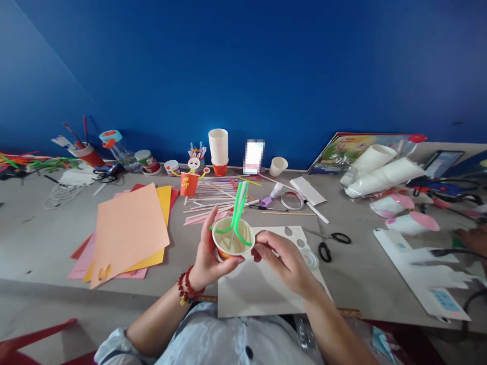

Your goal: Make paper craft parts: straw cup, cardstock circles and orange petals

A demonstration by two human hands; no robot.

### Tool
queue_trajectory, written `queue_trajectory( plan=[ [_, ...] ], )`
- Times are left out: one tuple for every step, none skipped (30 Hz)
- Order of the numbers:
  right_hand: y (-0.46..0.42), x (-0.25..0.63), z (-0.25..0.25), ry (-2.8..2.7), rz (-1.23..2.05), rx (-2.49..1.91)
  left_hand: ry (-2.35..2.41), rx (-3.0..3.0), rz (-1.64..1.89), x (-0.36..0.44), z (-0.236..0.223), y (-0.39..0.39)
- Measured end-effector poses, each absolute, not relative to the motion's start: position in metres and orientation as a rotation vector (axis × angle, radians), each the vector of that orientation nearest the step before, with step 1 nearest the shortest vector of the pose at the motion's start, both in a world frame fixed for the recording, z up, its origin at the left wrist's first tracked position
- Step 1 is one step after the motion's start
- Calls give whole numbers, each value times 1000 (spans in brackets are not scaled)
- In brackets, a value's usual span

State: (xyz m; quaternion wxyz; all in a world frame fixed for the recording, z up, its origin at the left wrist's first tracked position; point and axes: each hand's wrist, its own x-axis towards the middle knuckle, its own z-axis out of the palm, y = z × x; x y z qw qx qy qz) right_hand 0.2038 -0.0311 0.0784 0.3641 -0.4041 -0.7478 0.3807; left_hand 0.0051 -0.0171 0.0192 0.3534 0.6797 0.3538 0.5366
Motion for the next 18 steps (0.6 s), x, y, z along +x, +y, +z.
queue_trajectory(
  plan=[
    [-31, 203, 77, -1914, 977, -1016, 895, 1714, 1408, 6, 20, -17],
    [-30, 202, 76, -1906, 961, -999, 874, 1659, 1439, 8, 22, -18],
    [-30, 201, 75, -1902, 930, -988, 854, 1604, 1467, 8, 23, -18],
    [-30, 200, 74, -1903, 890, -984, 841, 1568, 1475, 9, 25, -18],
    [-31, 199, 74, -1908, 843, -986, 834, 1536, 1479, 9, 26, -18],
    [-31, 199, 74, -1917, 796, -992, 831, 1504, 1487, 9, 26, -18],
    [-32, 198, 73, -1927, 755, -999, 830, 1474, 1495, 8, 27, -18],
    [-32, 198, 73, -1936, 723, -1008, 826, 1448, 1502, 8, 27, -17],
    [-32, 198, 73, -1945, 699, -1017, 820, 1429, 1501, 8, 26, -17],
    [-32, 198, 72, -1956, 680, -1023, 810, 1417, 1492, 7, 25, -16],
    [-32, 198, 72, -1966, 661, -1024, 796, 1411, 1479, 7, 24, -16],
    [-31, 197, 71, -1978, 643, -1022, 785, 1407, 1463, 8, 23, -15],
    [-31, 196, 70, -1989, 624, -1018, 784, 1401, 1447, 9, 22, -14],
    [-30, 195, 68, -2000, 604, -1018, 798, 1393, 1440, 10, 21, -13],
    [-29, 194, 67, -2007, 585, -1024, 824, 1381, 1440, 11, 20, -13],
    [-29, 192, 65, -2010, 574, -1033, 854, 1366, 1451, 12, 20, -12],
    [-28, 191, 64, -2008, 575, -1047, 881, 1352, 1466, 13, 20, -11],
    [-27, 190, 63, -1999, 590, -1060, 901, 1341, 1483, 13, 20, -10]
  ],
)
